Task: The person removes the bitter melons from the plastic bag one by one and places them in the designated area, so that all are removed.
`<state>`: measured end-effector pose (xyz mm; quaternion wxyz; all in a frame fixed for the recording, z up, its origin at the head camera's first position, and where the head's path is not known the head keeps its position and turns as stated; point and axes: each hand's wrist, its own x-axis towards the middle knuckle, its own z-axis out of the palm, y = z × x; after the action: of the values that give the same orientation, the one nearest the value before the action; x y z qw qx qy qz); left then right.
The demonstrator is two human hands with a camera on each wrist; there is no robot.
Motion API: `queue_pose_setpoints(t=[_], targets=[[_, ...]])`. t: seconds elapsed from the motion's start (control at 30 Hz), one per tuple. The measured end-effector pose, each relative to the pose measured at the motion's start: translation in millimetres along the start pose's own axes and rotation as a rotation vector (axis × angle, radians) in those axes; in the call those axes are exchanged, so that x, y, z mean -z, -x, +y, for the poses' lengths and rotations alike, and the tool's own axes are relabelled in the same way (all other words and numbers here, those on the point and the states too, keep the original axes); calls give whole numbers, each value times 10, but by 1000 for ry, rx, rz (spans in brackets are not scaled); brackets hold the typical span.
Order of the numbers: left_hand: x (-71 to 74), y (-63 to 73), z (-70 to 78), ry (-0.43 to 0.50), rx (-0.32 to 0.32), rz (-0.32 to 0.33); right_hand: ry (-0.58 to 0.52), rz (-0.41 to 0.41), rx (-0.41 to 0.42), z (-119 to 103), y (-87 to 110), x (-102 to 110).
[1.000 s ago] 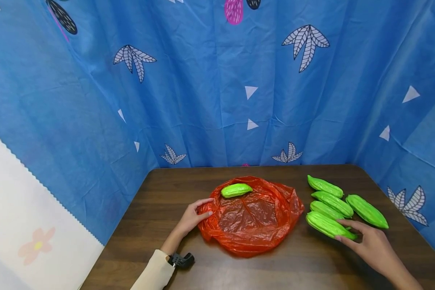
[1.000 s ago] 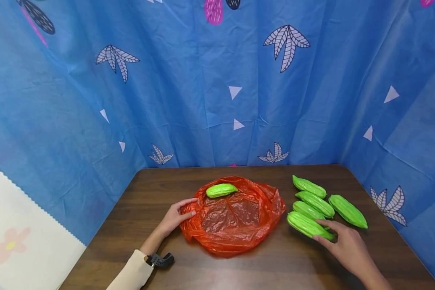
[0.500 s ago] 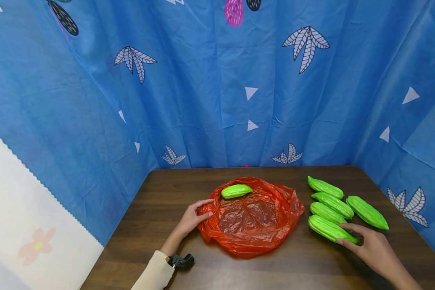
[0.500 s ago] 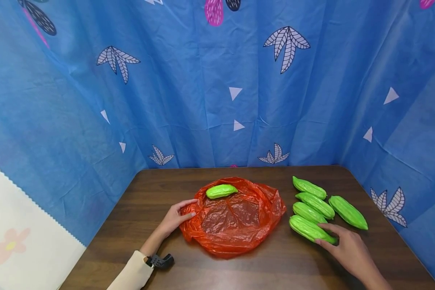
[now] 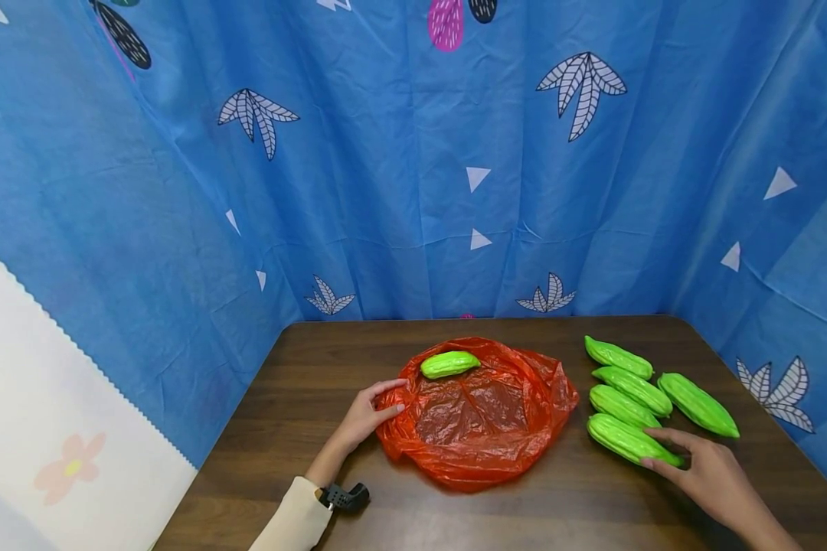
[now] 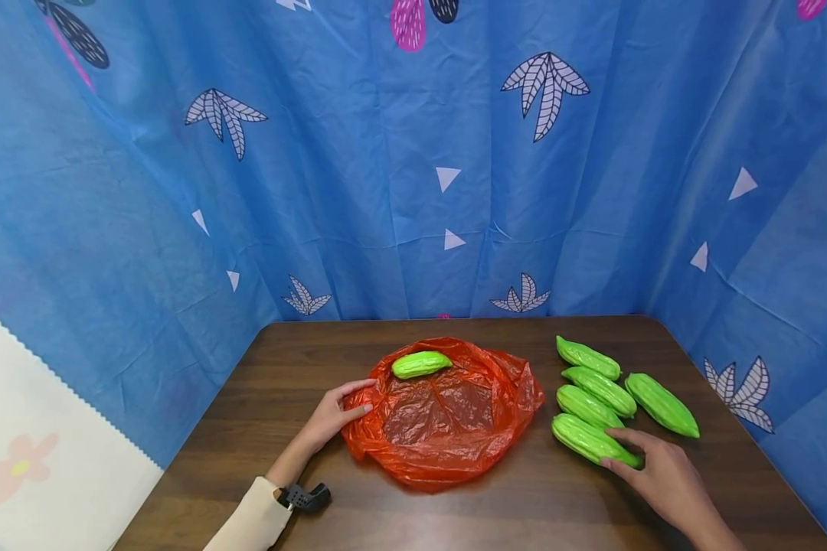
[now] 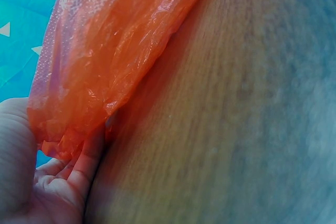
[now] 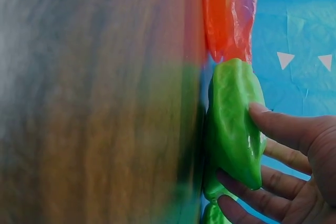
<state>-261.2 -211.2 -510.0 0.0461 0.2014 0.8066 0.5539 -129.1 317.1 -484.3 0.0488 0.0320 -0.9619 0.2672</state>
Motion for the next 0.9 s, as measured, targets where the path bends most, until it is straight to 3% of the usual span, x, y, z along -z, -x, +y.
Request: queue_pose_setpoints(t=[0.2, 0.6, 0.9], targets=[[3, 18, 51, 9, -1, 0, 14, 13, 13, 28, -5, -7], [-7, 12, 9, 28, 13, 3, 14, -17, 6, 94, -53, 37], [-55, 1, -34, 22, 16, 40, 25, -40, -26, 103, -57, 55]])
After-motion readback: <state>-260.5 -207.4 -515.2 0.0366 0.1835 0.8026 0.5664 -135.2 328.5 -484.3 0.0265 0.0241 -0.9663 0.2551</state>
